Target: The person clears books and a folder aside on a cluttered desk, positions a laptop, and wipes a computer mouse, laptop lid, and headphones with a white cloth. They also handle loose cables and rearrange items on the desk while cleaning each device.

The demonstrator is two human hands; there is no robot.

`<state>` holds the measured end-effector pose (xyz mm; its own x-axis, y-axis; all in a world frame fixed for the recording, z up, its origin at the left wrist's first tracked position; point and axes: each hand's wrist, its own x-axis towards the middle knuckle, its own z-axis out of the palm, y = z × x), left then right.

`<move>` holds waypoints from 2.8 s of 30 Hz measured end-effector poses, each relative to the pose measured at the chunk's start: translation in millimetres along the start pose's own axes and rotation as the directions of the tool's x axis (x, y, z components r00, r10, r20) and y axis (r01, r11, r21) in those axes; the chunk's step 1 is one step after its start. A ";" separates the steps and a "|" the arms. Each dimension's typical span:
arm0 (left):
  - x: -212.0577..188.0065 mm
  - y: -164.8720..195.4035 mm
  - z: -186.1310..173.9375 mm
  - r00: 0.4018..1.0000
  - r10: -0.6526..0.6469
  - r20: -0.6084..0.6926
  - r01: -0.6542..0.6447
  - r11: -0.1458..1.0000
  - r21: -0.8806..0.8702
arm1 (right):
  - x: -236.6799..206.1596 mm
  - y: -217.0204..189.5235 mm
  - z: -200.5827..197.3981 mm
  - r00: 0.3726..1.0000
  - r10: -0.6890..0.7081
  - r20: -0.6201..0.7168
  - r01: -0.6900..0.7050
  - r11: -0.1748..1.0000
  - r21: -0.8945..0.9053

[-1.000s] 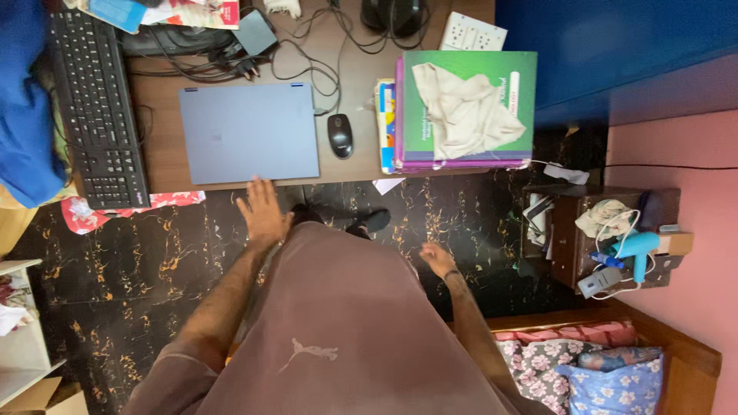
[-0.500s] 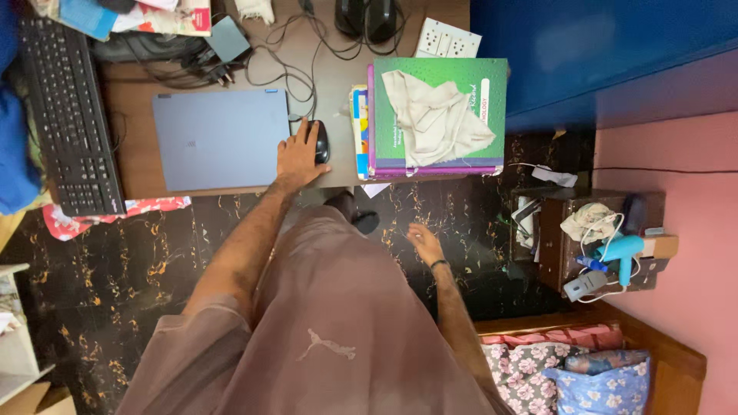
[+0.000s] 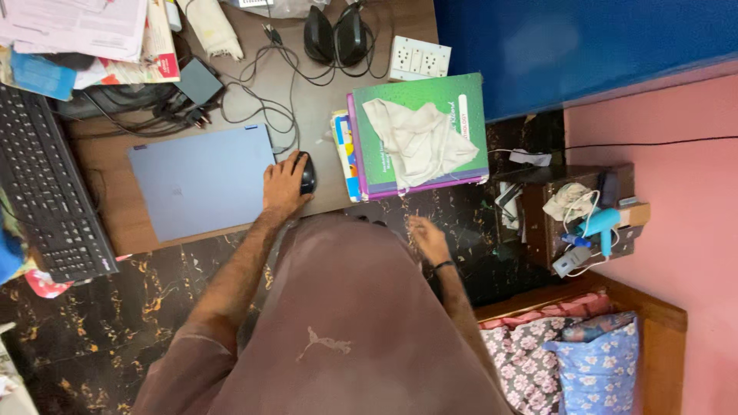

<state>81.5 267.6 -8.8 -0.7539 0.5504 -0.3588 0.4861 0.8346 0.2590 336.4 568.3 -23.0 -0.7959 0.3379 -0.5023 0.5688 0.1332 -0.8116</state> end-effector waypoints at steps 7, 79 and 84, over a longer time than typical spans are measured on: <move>1.9 0.8 -0.9 0.956 0.020 -0.293 -0.092 0.968 -0.233 | 26.1 -56.5 -51.9 0.899 -0.220 -0.378 0.276 0.956 0.101; 62.5 127.2 -7.6 0.949 -0.136 0.285 0.275 -0.092 -0.957 | 212.4 -73.7 -158.1 0.990 -0.093 0.109 0.064 0.969 0.238; 70.3 117.6 -18.1 0.967 -0.053 0.249 0.249 -0.008 -0.969 | 202.9 -72.0 -153.6 0.993 -0.086 0.086 0.047 0.924 0.379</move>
<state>77.7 404.1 12.8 -0.6448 0.4935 -0.5836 -0.6194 0.1100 0.7774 165.8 770.4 -20.7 -0.8568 0.2439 -0.4543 0.4093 -0.2141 -0.8869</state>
